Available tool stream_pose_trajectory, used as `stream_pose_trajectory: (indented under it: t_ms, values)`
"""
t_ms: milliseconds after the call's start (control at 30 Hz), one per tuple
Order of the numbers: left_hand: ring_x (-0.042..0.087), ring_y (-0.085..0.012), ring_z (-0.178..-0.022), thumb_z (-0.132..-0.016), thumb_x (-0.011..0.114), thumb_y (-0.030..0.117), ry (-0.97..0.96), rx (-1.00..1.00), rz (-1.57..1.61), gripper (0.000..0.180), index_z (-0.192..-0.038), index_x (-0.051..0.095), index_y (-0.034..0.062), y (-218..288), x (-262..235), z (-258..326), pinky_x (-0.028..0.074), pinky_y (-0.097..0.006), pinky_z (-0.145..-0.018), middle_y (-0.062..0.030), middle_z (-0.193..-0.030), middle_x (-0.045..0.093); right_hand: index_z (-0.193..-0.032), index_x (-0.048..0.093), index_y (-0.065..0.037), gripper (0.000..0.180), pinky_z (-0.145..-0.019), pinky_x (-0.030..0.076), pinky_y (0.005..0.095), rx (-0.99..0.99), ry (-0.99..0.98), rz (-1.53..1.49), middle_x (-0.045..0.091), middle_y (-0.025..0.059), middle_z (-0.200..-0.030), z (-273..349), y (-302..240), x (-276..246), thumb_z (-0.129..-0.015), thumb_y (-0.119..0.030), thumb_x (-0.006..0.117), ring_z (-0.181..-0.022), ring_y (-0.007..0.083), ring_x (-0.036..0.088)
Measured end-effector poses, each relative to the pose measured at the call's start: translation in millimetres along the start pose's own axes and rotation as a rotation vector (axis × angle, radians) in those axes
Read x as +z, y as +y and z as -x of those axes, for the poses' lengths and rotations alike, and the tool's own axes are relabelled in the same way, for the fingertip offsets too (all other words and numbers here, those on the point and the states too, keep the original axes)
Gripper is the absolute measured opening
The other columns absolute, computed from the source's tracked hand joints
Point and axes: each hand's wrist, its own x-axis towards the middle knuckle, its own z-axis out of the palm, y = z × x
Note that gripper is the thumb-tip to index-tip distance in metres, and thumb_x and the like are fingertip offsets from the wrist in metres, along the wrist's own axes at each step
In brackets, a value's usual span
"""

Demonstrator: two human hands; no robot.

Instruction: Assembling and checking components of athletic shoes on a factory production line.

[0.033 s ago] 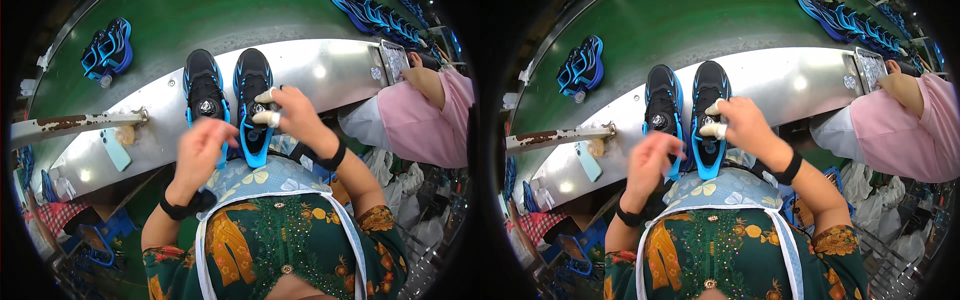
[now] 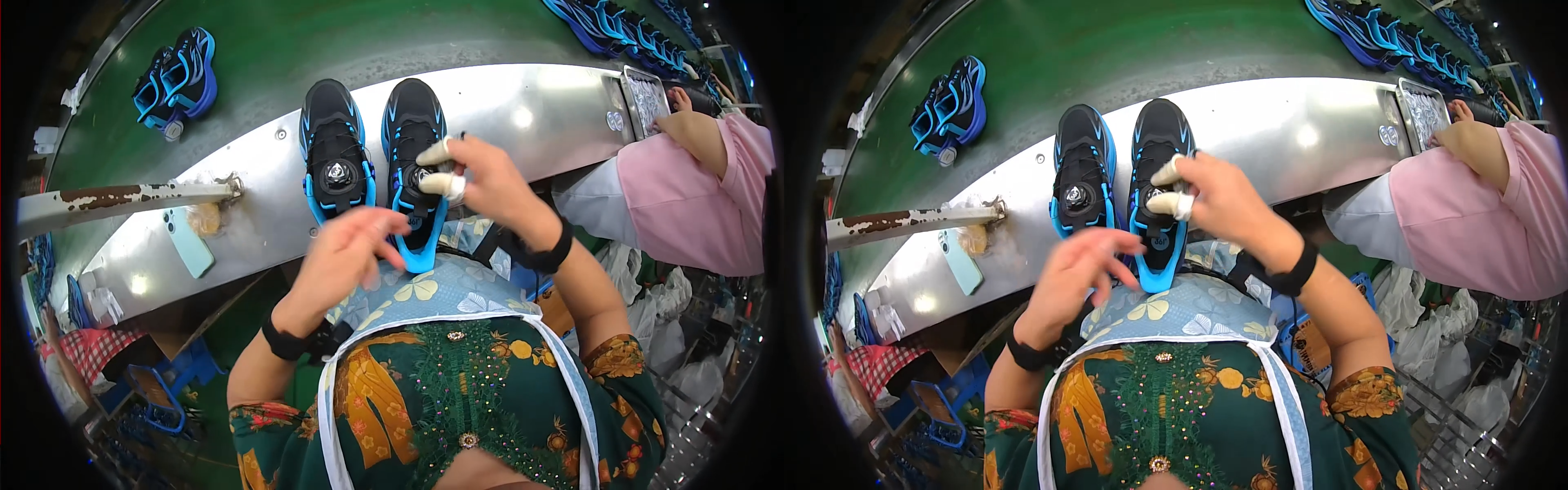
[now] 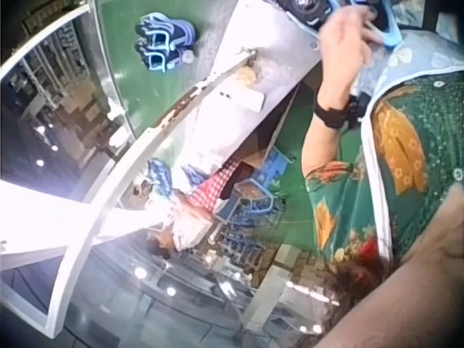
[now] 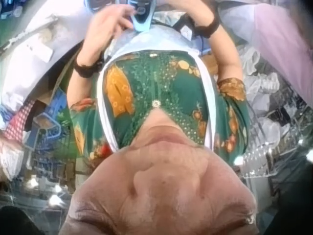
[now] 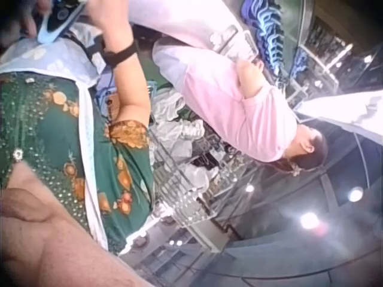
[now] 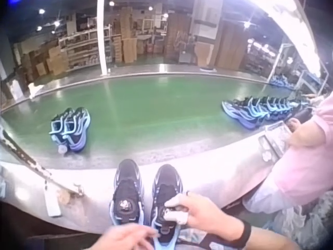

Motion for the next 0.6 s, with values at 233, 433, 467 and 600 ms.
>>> stream_pose_trajectory:
  t_ms: [233, 433, 467, 600]
  values:
    - [0.068, -0.0279, -0.096, -0.102, 0.045, 0.020, 0.164, -0.138, 0.578, 0.029, -0.114, 0.054, -0.0051, -25, 34, -30, 0.049, -0.028, -0.055, -0.0167, -0.110, 0.061, -0.097, 0.068, -0.012, 0.025, -0.061, 0.046, 0.0317, -0.009, -0.138, 0.016, 0.051, 0.0085, -0.076, -12, -13, 8, -0.075, -0.021, 0.077, -0.065, 0.0206, 0.054]
    - [0.068, -0.0275, -0.100, -0.101, 0.047, 0.018, 0.158, -0.148, 0.471, 0.023, -0.106, 0.057, -0.0030, -28, 35, -41, 0.050, -0.027, -0.055, -0.0112, -0.099, 0.063, -0.095, 0.068, -0.009, 0.019, -0.059, 0.042, 0.0273, 0.054, -0.244, -0.149, 0.053, 0.0045, -0.080, -15, 2, 1, -0.076, -0.012, 0.074, -0.064, 0.0139, 0.049]
    - [0.068, -0.0271, -0.100, -0.100, 0.048, 0.017, 0.144, -0.156, 0.473, 0.023, -0.106, 0.057, -0.0028, -27, 35, -40, 0.050, -0.026, -0.054, -0.0115, -0.099, 0.064, -0.096, 0.068, -0.009, 0.021, -0.061, 0.043, 0.0301, -0.012, -0.280, -0.083, 0.051, 0.0060, -0.078, -15, 0, -3, -0.076, -0.012, 0.073, -0.065, 0.0171, 0.051]
    - [0.068, -0.0272, -0.099, -0.100, 0.050, 0.017, 0.170, -0.157, 0.503, 0.021, -0.104, 0.057, -0.0025, -25, 35, -38, 0.051, -0.026, -0.053, -0.0118, -0.098, 0.064, -0.105, 0.067, -0.010, 0.029, -0.071, 0.046, 0.0332, -0.062, -0.313, 0.005, 0.053, 0.0072, -0.082, -12, -1, -18, -0.077, -0.010, 0.071, -0.080, 0.0229, 0.054]
